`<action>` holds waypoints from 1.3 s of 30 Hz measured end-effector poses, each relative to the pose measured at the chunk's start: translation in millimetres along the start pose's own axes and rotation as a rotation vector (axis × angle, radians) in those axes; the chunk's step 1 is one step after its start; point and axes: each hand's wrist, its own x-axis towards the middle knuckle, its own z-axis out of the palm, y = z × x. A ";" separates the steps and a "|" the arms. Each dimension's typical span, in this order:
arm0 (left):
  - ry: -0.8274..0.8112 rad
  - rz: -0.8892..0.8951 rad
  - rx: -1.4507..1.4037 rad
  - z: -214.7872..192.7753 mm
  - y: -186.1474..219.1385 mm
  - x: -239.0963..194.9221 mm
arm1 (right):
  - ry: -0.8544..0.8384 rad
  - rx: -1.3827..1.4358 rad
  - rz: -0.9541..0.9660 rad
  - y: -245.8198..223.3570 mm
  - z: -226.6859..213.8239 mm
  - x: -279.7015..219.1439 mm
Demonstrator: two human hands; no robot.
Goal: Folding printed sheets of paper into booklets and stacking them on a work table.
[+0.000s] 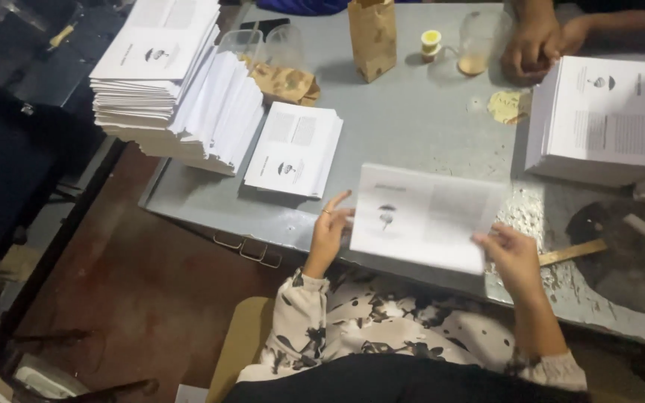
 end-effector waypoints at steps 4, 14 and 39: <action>0.243 0.047 -0.038 14.3 -32.9 12.0 | 0.164 0.411 0.205 11.6 28.9 61.9; 0.156 0.233 0.435 14.5 -29.3 11.2 | 0.482 0.870 0.292 98.0 90.1 213.9; 0.730 -0.269 0.713 -114.7 -1.5 85.3 | -0.001 -0.853 -0.460 28.1 101.2 -31.8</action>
